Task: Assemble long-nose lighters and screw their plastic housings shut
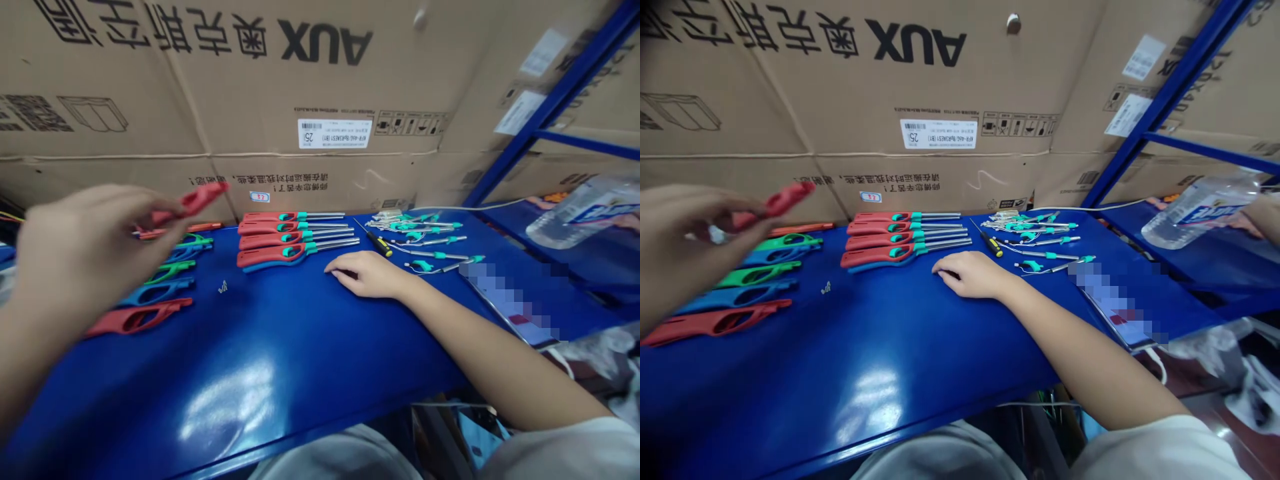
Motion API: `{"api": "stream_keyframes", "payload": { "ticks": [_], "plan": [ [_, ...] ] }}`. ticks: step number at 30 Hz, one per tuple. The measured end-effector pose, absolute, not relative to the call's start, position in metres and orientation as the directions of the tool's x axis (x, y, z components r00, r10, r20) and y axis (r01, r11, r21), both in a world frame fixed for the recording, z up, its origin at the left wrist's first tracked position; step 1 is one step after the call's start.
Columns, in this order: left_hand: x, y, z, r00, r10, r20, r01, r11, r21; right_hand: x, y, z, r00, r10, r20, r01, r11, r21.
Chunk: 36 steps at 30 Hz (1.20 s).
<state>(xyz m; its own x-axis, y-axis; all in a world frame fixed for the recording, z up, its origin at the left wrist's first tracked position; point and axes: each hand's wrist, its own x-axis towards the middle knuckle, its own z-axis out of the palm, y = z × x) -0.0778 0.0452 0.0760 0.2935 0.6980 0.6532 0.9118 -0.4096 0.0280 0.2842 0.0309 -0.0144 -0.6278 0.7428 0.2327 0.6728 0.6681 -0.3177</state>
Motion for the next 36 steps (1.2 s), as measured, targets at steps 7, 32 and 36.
{"api": "stream_keyframes", "payload": {
  "ticks": [7,32,36],
  "plan": [
    [0.008,-0.017,0.022,0.803,0.530,0.275,0.577,-0.806,-0.134,0.284,0.028,-0.017,-0.604,0.735,0.308,0.630,0.677,-0.380],
    [-0.023,0.000,-0.019,0.633,0.718,0.288,0.613,-0.693,0.379,0.267,0.014,-0.004,-0.767,0.613,0.189,0.466,0.735,-0.493],
    [-0.019,-0.003,-0.024,0.582,0.744,0.329,0.571,-0.662,0.486,0.269,0.017,-0.006,-0.756,0.625,0.194,0.468,0.723,-0.508]
  ]
}}
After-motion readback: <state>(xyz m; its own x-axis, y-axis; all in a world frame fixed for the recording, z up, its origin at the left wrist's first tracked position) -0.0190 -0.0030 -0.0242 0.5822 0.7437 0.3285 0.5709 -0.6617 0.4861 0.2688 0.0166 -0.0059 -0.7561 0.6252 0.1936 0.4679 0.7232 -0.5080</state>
